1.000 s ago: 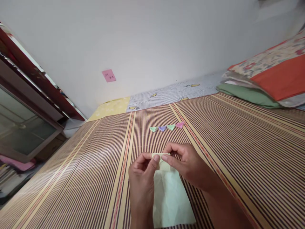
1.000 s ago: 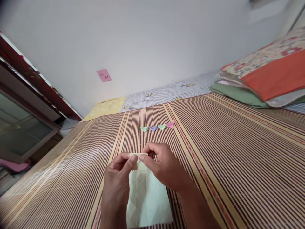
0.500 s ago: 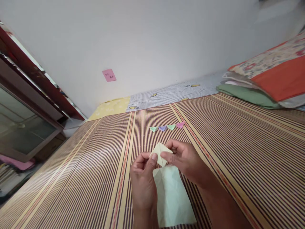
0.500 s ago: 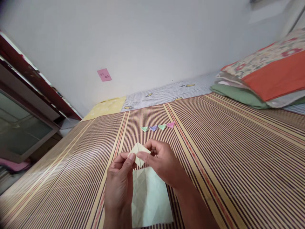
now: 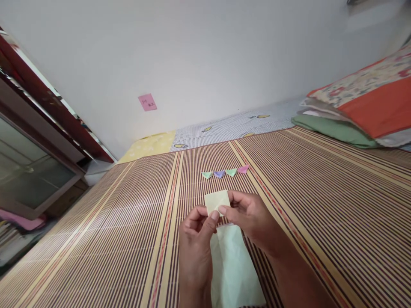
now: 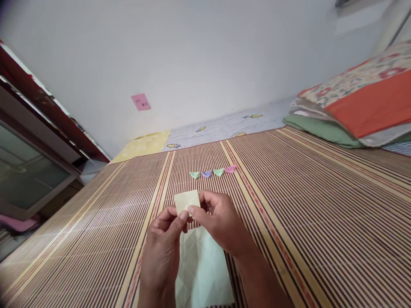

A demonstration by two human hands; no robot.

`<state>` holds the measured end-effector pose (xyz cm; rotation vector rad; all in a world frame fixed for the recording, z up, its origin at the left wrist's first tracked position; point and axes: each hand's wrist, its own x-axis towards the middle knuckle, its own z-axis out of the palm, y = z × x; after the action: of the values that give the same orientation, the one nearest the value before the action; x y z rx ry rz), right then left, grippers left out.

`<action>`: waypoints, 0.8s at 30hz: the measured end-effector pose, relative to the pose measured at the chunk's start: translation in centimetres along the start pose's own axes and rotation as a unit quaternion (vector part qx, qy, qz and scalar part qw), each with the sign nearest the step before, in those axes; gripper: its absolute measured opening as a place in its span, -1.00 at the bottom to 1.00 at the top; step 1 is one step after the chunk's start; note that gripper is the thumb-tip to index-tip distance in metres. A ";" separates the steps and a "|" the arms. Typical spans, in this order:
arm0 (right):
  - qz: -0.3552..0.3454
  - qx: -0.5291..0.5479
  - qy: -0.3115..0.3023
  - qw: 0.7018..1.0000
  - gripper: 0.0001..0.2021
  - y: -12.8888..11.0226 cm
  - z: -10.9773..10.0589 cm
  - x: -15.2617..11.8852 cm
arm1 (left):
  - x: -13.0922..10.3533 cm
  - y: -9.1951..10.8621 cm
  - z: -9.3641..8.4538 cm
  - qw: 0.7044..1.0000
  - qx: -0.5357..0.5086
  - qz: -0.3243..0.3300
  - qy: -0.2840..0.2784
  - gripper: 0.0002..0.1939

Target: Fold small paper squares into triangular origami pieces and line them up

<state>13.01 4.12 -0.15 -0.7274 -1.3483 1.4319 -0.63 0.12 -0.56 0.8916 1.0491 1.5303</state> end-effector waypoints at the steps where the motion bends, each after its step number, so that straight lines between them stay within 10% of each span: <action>1: -0.003 -0.003 -0.003 1.000 -0.87 0.0 -0.1 0.0 | 0.0 0.0 0.1 1.000 -0.001 0.001 0.000 -0.80; 15: -0.037 -0.084 0.013 0.996 -0.79 -0.7 -1.9 -0.2 | 0.3 -0.7 1.0 0.988 -0.111 0.046 0.096 -0.74; 24: -0.028 -0.052 -0.013 0.998 -0.78 -0.1 -0.6 -0.1 | 0.3 -0.1 0.2 0.998 -0.053 0.008 0.037 -0.75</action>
<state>13.57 4.24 -0.20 -0.7335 -1.4605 1.3390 -0.42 0.42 -0.61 0.7774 1.0058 1.6263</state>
